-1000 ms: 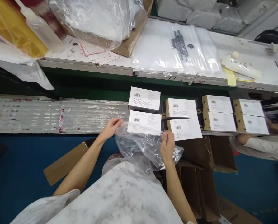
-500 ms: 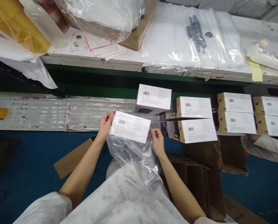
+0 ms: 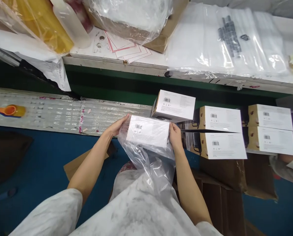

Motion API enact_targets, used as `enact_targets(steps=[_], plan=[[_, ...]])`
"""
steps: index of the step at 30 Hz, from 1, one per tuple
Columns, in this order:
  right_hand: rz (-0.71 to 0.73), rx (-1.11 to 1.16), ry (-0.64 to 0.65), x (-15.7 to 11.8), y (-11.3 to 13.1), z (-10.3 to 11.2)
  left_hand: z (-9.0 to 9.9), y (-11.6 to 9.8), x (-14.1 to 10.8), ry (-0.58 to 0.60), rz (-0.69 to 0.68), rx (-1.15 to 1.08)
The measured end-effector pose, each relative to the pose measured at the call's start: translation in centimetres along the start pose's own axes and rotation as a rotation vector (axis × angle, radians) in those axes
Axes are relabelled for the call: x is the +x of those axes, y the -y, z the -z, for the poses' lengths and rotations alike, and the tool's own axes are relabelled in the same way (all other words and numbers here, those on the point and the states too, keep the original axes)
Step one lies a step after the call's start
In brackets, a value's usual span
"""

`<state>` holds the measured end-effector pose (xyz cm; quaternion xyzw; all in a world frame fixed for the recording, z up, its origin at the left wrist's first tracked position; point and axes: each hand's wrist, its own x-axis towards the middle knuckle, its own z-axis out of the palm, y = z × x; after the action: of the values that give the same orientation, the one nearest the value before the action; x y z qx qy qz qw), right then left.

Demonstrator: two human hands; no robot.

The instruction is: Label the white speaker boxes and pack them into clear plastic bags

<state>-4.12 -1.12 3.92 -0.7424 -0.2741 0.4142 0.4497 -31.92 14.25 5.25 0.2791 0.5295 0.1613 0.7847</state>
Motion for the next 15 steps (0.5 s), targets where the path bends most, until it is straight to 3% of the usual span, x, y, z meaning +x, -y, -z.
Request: enact_targets(steps=[4,9,12,15], plan=[[-0.111,0.078,0.035,0.7,0.0,-0.3,1.6,1.8,-1.8,0.043,-0.027,-0.013],[-0.153,0.153,0.159,-0.7,-0.7,0.8,1.2,3.3,-3.6,0.018,-0.068,0.109],[-0.125,0.085,0.189,-0.7,-1.4,1.1,0.7,3.3,-2.8,-0.013,-0.083,0.046],[-0.094,-0.014,0.196,0.2,-1.9,0.6,0.0,2.6,-0.4,0.020,-0.116,-0.138]])
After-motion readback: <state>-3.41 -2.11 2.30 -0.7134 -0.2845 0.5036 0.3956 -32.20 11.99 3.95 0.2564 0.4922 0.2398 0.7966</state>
